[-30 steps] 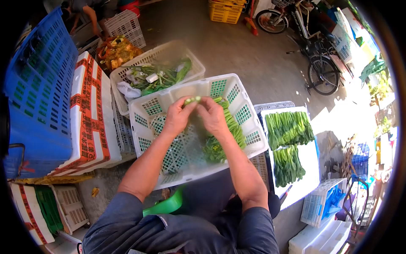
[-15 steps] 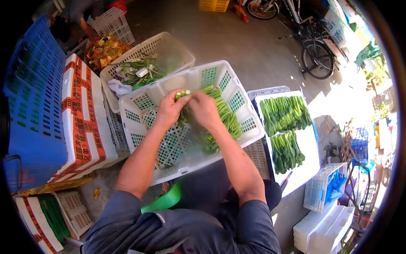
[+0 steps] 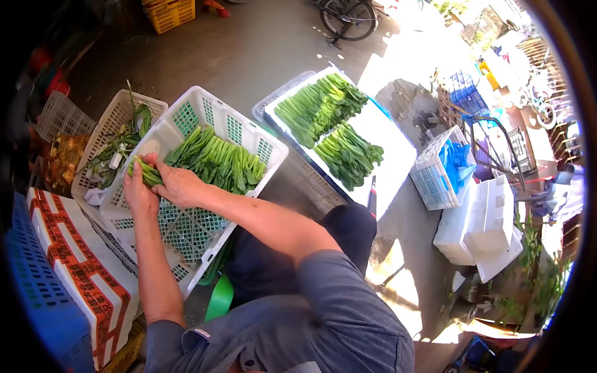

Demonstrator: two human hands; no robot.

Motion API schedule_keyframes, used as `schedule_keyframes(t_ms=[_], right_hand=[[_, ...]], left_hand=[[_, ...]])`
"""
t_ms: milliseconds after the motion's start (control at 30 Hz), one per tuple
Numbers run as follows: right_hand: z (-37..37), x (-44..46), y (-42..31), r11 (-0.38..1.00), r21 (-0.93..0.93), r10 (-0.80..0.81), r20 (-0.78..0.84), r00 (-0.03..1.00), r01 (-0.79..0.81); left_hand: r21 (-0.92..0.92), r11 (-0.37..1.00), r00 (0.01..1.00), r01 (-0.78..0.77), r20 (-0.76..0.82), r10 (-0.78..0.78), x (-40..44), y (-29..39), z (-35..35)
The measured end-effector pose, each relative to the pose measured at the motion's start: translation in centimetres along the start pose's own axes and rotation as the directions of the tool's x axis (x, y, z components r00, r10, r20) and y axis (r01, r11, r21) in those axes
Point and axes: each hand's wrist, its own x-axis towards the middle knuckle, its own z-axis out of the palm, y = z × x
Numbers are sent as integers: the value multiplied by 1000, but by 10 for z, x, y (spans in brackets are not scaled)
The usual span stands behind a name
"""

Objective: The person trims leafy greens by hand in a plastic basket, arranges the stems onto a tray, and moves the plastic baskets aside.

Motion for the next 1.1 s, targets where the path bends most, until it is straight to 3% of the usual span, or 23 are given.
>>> schedule_keyframes(t_ms=[100, 300, 467, 567, 633, 700, 767, 867, 1100], right_hand=[[3, -3, 6, 998, -61, 18, 30, 999, -16], [5, -1, 20, 998, 38, -44, -70, 997, 47], [1, 1, 14, 998, 41, 56, -2, 998, -55], [-7, 1, 11, 995, -19, 98, 177, 979, -96], [-23, 5, 13, 985, -106, 168, 419, 892, -136], [-51, 13, 25, 966, -228, 223, 514, 829, -119], [-79, 22, 45, 953, -228, 262, 301, 917, -198], [-93, 38, 98, 898, -301, 336, -3, 942, -321], [-66, 57, 146, 841, -488, 264, -6, 964, -234]], left_hand=[[17, 1000, 998, 24, 54, -25, 3, -4, -8], [-15, 995, 984, 104, 149, -100, -5, 5, 5], [128, 979, 979, 159, 106, -173, -2, -11, 0], [66, 994, 995, 92, 25, -93, 2, -9, -4], [-48, 996, 995, 72, -71, -75, 8, -7, -11], [-39, 999, 994, -3, -114, -1, 10, 1, -16], [-37, 999, 987, -18, -160, 12, 8, 9, -16], [3, 999, 986, -52, -160, 52, 7, 11, -16], [51, 995, 974, -90, -205, 98, 7, 15, -13]])
